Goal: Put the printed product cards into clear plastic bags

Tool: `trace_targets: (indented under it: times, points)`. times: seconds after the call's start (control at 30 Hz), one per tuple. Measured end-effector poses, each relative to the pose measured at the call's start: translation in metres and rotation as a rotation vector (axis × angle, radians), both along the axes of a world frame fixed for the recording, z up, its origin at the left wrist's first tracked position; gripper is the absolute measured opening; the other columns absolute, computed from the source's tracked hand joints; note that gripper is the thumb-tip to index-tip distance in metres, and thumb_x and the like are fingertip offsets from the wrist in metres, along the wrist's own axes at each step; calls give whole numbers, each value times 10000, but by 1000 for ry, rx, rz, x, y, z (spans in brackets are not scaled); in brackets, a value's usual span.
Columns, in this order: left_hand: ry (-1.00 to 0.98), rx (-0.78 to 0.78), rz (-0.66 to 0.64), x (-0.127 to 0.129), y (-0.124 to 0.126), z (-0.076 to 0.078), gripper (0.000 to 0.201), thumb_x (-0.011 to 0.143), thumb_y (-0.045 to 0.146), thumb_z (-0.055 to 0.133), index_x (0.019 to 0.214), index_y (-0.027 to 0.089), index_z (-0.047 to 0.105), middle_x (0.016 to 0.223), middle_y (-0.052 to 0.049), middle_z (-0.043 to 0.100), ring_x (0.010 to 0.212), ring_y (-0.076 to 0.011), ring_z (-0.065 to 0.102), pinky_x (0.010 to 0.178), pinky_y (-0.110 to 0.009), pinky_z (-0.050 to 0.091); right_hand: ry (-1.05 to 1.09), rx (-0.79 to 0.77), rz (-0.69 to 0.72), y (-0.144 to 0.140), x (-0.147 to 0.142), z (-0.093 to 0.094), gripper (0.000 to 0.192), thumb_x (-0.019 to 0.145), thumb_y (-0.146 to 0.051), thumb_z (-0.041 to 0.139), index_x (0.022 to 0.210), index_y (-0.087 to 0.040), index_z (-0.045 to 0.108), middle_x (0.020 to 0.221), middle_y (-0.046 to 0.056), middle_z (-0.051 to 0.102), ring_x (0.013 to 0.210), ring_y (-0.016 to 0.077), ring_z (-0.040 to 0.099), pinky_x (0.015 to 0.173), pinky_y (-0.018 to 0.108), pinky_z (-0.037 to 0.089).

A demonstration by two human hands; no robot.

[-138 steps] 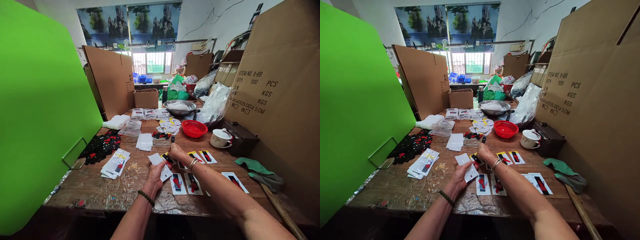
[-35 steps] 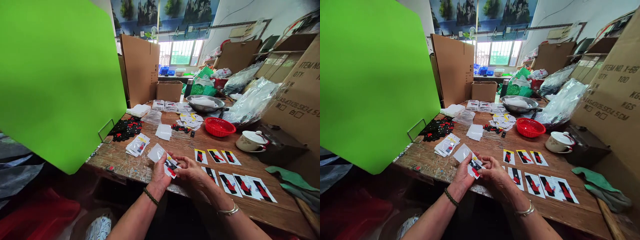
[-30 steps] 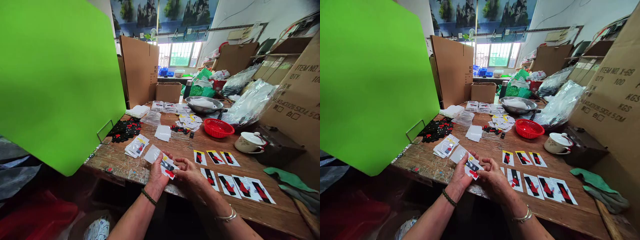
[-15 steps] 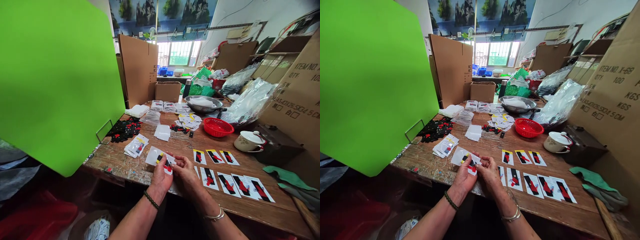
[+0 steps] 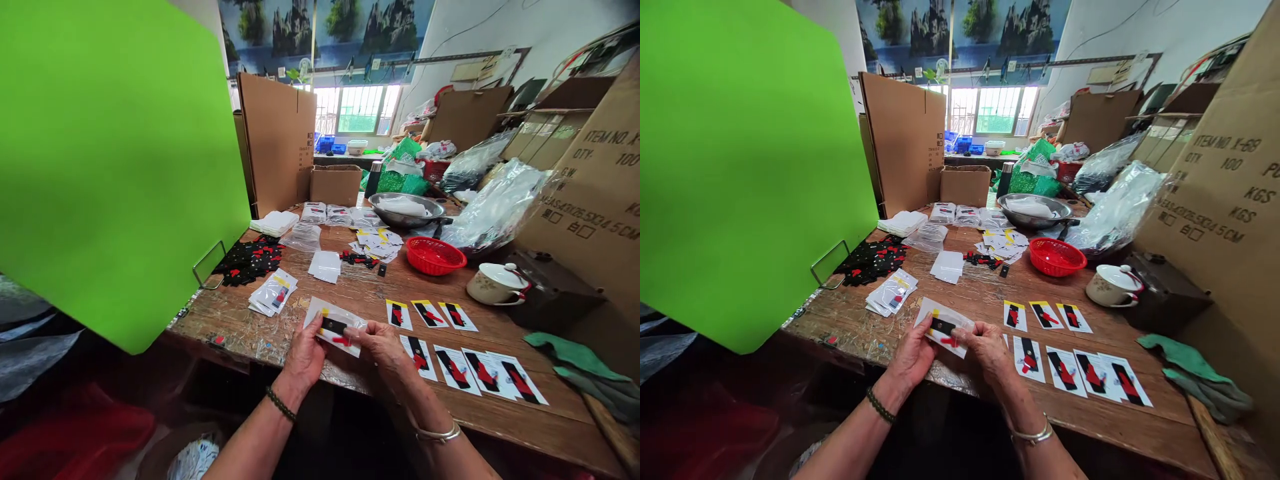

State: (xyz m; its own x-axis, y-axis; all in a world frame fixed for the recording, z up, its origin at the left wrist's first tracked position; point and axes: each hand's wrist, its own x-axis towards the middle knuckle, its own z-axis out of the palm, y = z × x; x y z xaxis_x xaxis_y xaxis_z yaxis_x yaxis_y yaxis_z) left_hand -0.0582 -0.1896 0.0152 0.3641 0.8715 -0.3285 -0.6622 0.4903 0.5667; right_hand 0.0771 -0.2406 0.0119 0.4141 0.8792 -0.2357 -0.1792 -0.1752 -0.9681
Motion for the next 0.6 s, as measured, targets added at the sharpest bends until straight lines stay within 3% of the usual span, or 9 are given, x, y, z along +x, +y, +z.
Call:
trace_targets:
  times: [0.07,0.2,0.33,0.43,0.5,0.6]
  points:
    - [33,2,-8,-2,-5,-4,272,714,209,773,967,166,682,915,-35,736,799,-164,681,781,-296,548,-12,-22,13,-1,-3,3,479,460,-524,848,474,-199,496,403,-52,435,388,67,294,410,227,202]
    - [106,48,-107,-13,-8,-4,368,631,313,838,938,168,695,896,-43,740,763,-181,679,715,-303,550,129,51,200,-6,-2,6,447,531,-552,831,677,-174,642,566,4,615,436,106,445,445,236,323]
    - [347,333,-255,-35,4,6,423,590,350,859,935,141,730,835,-51,739,733,-159,660,670,-241,511,97,17,259,-7,6,5,397,514,-449,867,643,-157,631,552,10,632,445,114,485,442,227,337]
    - [576,491,-395,-47,11,7,349,570,368,861,780,119,737,684,-29,703,605,-124,606,557,-204,445,21,-52,322,-3,9,11,415,484,-455,872,617,-154,618,541,11,630,439,112,481,423,220,333]
    - [630,486,-345,-49,12,3,345,566,399,849,709,115,716,628,-20,678,553,-118,577,527,-212,425,17,-59,364,0,7,18,441,531,-524,836,685,-154,649,585,17,642,470,116,493,436,220,360]
    - [634,425,-127,-52,8,-5,362,569,417,829,728,116,707,649,-28,686,558,-133,584,546,-237,443,64,-14,337,3,2,22,473,654,-598,736,875,-186,666,761,33,679,585,140,551,499,233,420]
